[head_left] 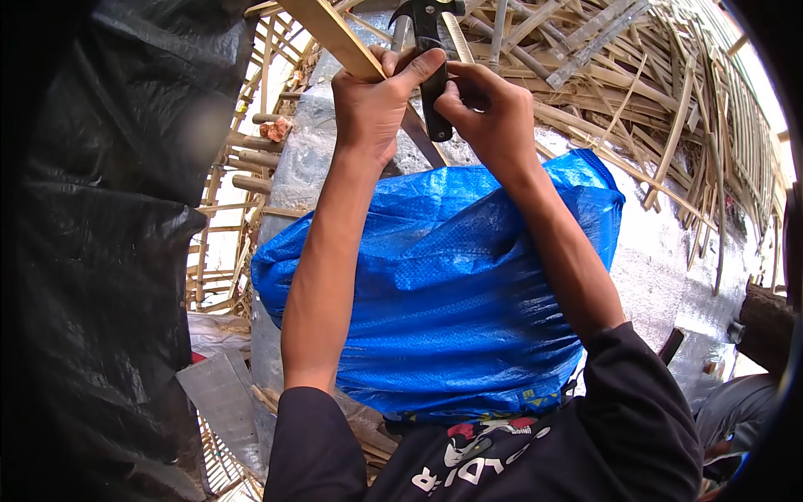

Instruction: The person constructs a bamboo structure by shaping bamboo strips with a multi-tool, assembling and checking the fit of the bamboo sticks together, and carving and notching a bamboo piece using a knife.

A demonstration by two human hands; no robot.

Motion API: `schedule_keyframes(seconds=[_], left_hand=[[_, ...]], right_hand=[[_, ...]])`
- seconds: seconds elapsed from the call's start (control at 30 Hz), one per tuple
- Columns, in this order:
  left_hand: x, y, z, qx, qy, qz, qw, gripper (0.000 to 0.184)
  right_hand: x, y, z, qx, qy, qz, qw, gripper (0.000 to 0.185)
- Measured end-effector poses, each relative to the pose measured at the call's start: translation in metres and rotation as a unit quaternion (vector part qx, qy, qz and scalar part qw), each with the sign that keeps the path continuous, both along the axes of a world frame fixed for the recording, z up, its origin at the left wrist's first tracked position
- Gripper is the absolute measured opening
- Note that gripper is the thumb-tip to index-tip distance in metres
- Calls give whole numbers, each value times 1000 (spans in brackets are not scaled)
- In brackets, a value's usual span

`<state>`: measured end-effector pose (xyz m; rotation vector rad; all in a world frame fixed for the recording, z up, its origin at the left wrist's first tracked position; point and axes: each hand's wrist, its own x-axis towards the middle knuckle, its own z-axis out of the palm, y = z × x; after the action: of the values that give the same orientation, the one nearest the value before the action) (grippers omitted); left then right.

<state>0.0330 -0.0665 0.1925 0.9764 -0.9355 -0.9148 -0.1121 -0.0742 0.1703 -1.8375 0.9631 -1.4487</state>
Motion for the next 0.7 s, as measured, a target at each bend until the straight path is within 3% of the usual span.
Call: schedule_keyframes(seconds=[0.7], left_hand=[[-3, -2, -4, -15, -6, -8, 1000, 40]], right_hand=[[-1, -3, -1, 3, 17, -11, 1000, 30]])
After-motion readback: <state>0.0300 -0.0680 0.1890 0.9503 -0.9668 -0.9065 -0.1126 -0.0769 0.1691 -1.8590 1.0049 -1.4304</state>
